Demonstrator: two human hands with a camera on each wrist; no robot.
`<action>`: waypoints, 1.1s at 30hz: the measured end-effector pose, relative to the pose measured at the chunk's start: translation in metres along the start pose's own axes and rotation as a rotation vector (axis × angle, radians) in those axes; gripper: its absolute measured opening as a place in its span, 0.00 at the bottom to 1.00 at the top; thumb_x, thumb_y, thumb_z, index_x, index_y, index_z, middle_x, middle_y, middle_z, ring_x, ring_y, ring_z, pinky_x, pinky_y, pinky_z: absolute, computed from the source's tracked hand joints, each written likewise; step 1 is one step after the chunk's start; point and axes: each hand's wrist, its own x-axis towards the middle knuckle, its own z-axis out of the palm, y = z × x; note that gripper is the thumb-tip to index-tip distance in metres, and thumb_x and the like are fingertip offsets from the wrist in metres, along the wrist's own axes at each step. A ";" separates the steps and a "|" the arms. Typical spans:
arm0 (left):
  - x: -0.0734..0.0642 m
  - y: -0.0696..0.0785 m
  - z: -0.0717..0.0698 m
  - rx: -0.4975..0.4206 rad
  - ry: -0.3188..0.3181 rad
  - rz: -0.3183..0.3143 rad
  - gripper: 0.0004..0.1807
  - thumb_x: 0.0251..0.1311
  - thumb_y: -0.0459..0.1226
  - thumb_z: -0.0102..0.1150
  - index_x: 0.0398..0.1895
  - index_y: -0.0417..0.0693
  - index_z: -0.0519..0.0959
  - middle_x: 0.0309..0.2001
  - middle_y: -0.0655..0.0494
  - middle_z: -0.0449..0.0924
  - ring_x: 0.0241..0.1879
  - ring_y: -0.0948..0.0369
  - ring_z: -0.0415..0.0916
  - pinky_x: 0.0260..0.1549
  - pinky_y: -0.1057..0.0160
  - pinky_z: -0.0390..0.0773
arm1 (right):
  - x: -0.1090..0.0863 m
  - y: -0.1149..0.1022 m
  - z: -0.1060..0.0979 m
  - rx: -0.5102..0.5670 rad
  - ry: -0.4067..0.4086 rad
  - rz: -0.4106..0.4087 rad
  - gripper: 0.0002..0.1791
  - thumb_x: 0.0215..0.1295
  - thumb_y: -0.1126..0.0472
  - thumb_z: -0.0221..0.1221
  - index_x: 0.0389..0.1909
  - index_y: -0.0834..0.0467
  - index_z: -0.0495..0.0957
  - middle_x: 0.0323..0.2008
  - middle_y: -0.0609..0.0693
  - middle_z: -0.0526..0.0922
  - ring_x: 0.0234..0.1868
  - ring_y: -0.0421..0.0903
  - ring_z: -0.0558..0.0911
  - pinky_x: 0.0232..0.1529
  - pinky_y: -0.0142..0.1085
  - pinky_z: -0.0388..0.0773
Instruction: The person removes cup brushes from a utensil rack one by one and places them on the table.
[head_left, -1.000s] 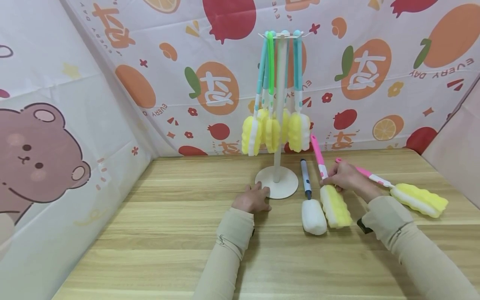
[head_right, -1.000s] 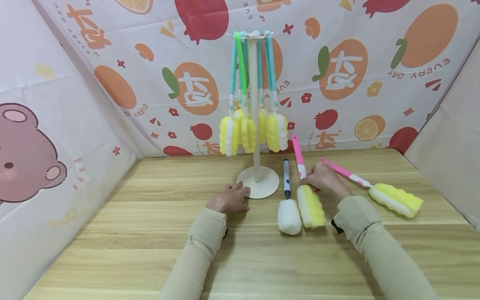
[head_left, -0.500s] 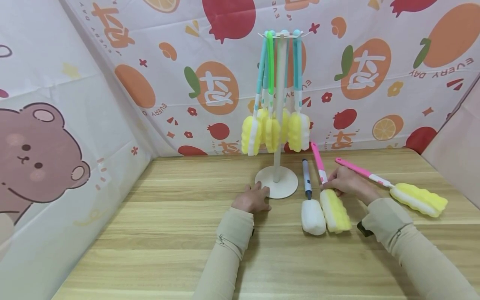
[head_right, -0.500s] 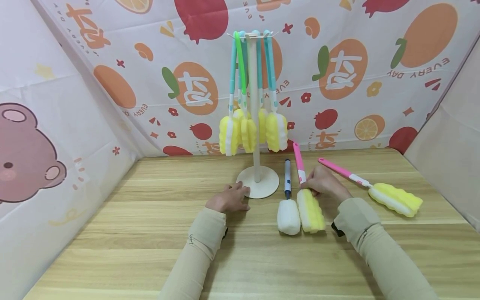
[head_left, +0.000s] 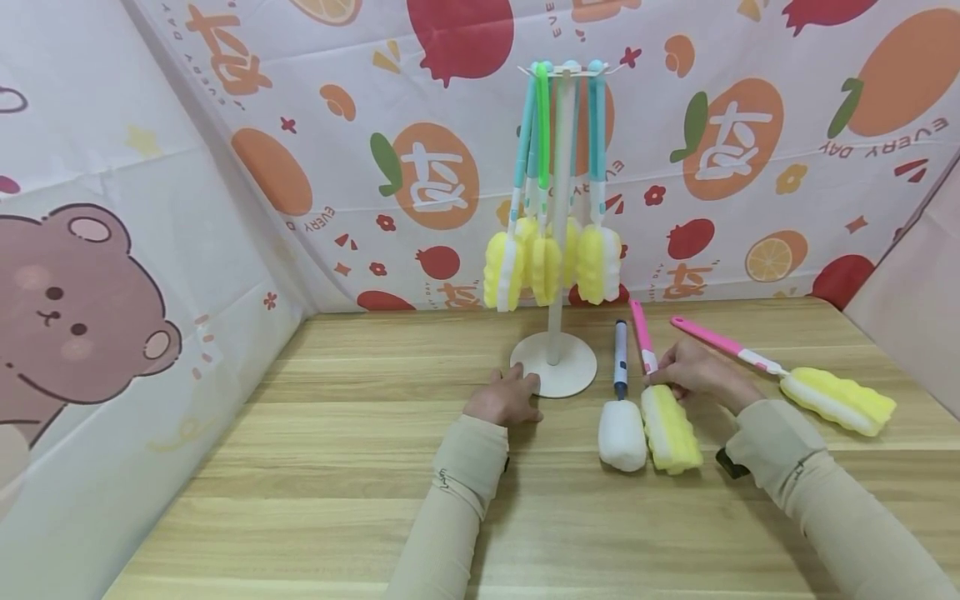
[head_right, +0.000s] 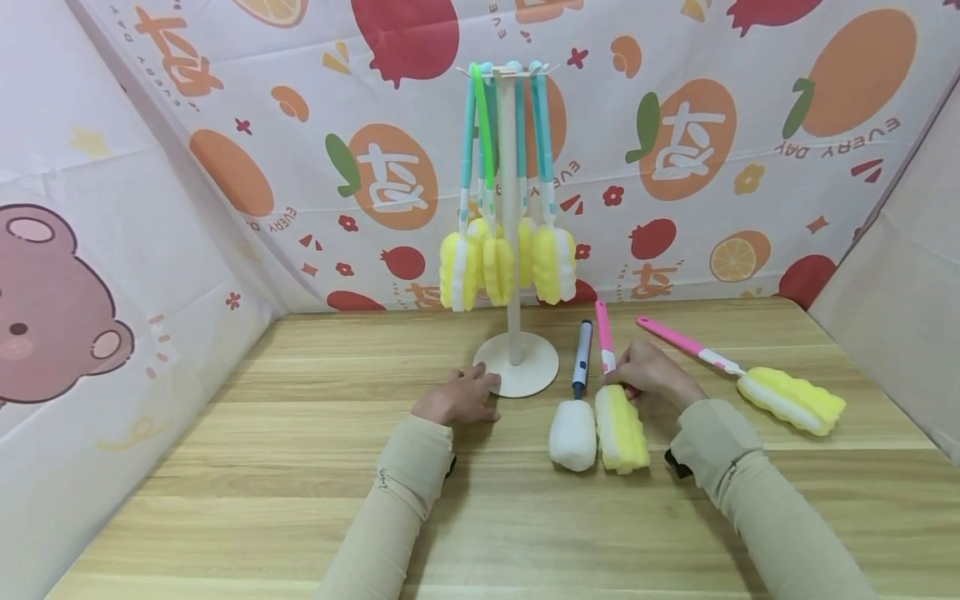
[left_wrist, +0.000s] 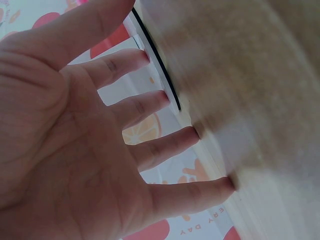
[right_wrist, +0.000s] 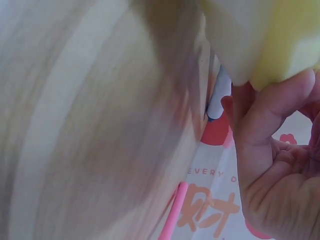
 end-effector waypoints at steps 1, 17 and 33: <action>0.000 0.000 0.000 -0.001 0.000 0.001 0.20 0.66 0.45 0.66 0.58 0.51 0.76 0.74 0.45 0.59 0.64 0.43 0.61 0.49 0.41 0.76 | 0.000 0.000 0.000 0.003 -0.006 -0.002 0.09 0.67 0.65 0.64 0.27 0.65 0.79 0.15 0.46 0.72 0.15 0.35 0.70 0.19 0.28 0.72; 0.001 -0.001 0.001 0.005 -0.005 -0.004 0.21 0.67 0.45 0.65 0.59 0.50 0.75 0.74 0.45 0.59 0.65 0.43 0.60 0.50 0.41 0.76 | 0.001 0.004 0.007 -0.016 -0.060 -0.005 0.08 0.68 0.66 0.62 0.30 0.67 0.80 0.15 0.46 0.72 0.15 0.35 0.70 0.18 0.26 0.71; 0.001 -0.001 0.000 -0.003 -0.003 0.004 0.17 0.67 0.46 0.65 0.54 0.50 0.76 0.73 0.45 0.60 0.61 0.43 0.61 0.47 0.41 0.76 | 0.005 0.001 0.013 0.013 -0.058 -0.015 0.12 0.70 0.67 0.59 0.44 0.74 0.76 0.20 0.49 0.73 0.18 0.38 0.71 0.20 0.29 0.70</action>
